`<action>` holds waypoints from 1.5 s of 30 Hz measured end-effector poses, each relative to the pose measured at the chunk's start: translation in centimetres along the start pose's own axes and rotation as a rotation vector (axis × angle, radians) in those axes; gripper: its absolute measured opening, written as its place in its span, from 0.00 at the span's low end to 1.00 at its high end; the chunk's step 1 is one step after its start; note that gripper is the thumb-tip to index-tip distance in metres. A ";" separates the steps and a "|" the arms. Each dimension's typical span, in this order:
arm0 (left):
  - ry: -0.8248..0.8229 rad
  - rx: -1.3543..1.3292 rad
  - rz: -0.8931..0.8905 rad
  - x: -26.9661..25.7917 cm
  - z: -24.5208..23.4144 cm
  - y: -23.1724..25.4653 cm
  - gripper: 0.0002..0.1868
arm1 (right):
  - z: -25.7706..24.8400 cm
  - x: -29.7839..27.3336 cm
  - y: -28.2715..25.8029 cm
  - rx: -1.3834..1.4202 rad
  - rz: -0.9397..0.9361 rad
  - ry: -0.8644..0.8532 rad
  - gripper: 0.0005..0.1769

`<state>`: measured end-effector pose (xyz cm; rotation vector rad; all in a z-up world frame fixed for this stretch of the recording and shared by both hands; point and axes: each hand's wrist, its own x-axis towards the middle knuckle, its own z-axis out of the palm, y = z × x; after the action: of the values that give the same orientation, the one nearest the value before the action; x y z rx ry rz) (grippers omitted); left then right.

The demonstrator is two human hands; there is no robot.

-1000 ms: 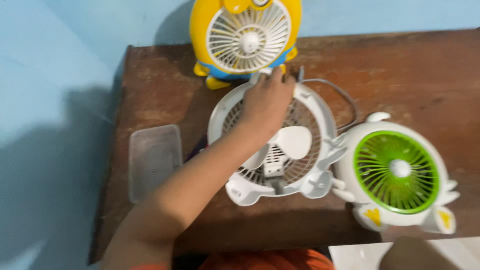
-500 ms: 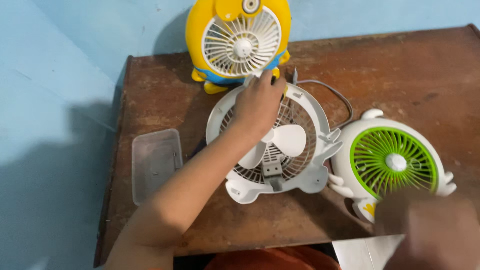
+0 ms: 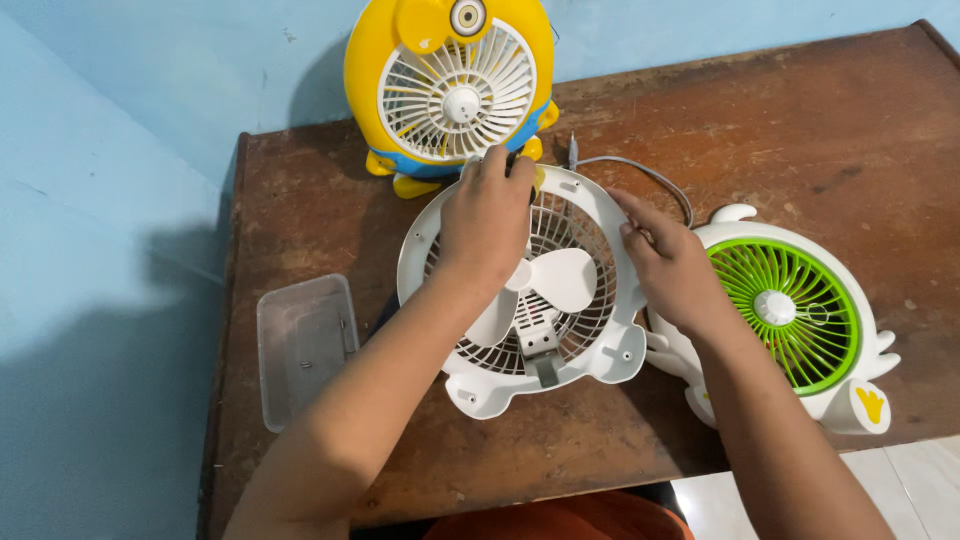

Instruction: The person assembles a small electric fan by screwing the base, attaching the green front grille, wiping the white rear grille with a yellow cloth, and then joining the two halves together. The person uses a screwdriver and a cloth during the process.

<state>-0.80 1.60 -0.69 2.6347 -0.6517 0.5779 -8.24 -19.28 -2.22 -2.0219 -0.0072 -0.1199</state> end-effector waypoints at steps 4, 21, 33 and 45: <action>0.036 -0.080 0.159 0.1 0.5 0.4 0.14 | -0.1 0.0 -0.8 -0.118 -0.091 -0.025 0.26; -0.061 -0.253 0.261 0.8 -0.1 0.9 0.15 | -1.0 -0.7 -1.6 -0.320 -0.042 -0.012 0.32; -0.120 0.065 0.064 1.1 0.4 0.5 0.11 | -0.6 -0.6 -0.1 -0.264 -0.088 0.041 0.27; -0.123 0.122 0.030 -0.1 -1.0 -0.4 0.11 | -0.7 -0.6 -0.3 -0.258 -0.137 0.036 0.26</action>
<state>-0.94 2.41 -0.03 2.7967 -0.7150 0.4817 -8.89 -19.79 -1.70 -2.2764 -0.1131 -0.2555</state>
